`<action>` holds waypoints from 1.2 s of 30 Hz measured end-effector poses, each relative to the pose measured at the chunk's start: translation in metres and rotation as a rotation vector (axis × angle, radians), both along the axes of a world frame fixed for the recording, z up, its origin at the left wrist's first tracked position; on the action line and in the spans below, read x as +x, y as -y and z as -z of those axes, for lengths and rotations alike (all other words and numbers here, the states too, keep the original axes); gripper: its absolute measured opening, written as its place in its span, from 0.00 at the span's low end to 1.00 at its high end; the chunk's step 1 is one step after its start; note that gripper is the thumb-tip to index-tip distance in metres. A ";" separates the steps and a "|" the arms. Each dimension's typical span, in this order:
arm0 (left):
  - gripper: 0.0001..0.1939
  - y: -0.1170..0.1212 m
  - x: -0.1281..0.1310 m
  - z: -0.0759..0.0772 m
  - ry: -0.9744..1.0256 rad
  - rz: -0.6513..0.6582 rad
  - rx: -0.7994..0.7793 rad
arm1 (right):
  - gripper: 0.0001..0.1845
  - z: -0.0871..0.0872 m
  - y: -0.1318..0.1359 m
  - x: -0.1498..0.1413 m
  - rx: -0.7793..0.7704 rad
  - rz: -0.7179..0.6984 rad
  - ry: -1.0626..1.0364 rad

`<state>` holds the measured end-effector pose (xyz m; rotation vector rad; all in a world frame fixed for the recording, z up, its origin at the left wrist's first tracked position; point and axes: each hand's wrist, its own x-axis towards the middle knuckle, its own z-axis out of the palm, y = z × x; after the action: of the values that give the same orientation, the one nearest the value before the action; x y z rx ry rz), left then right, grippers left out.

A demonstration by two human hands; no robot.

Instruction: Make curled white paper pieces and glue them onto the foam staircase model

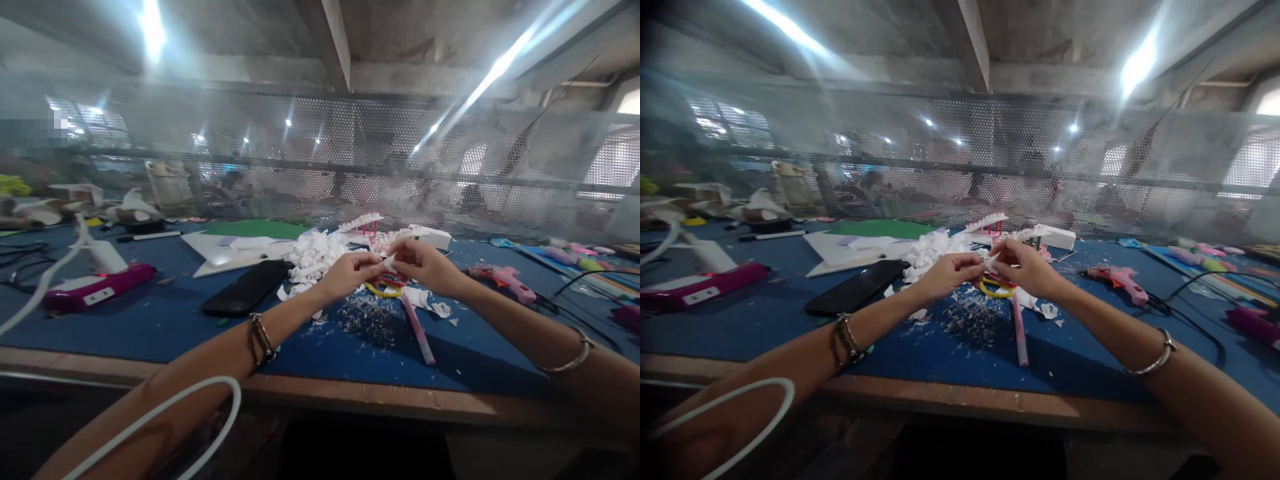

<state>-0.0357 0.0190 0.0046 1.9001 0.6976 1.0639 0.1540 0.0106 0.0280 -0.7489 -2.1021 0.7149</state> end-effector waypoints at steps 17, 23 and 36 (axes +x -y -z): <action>0.14 -0.074 -0.070 -0.048 -0.811 -0.738 0.464 | 0.18 0.030 -0.004 0.056 0.229 0.240 0.841; 0.13 -0.101 -0.084 -0.040 -1.001 -0.887 0.487 | 0.18 0.038 -0.007 0.050 0.220 0.270 0.846; 0.25 -0.091 -0.071 -0.036 -1.237 -0.281 0.461 | 0.15 0.033 -0.011 0.048 0.247 0.436 0.666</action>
<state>-0.1068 0.1098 0.0402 2.8762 1.5023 0.0353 0.2022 0.0219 -0.0046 -1.3785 -2.4064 -0.0555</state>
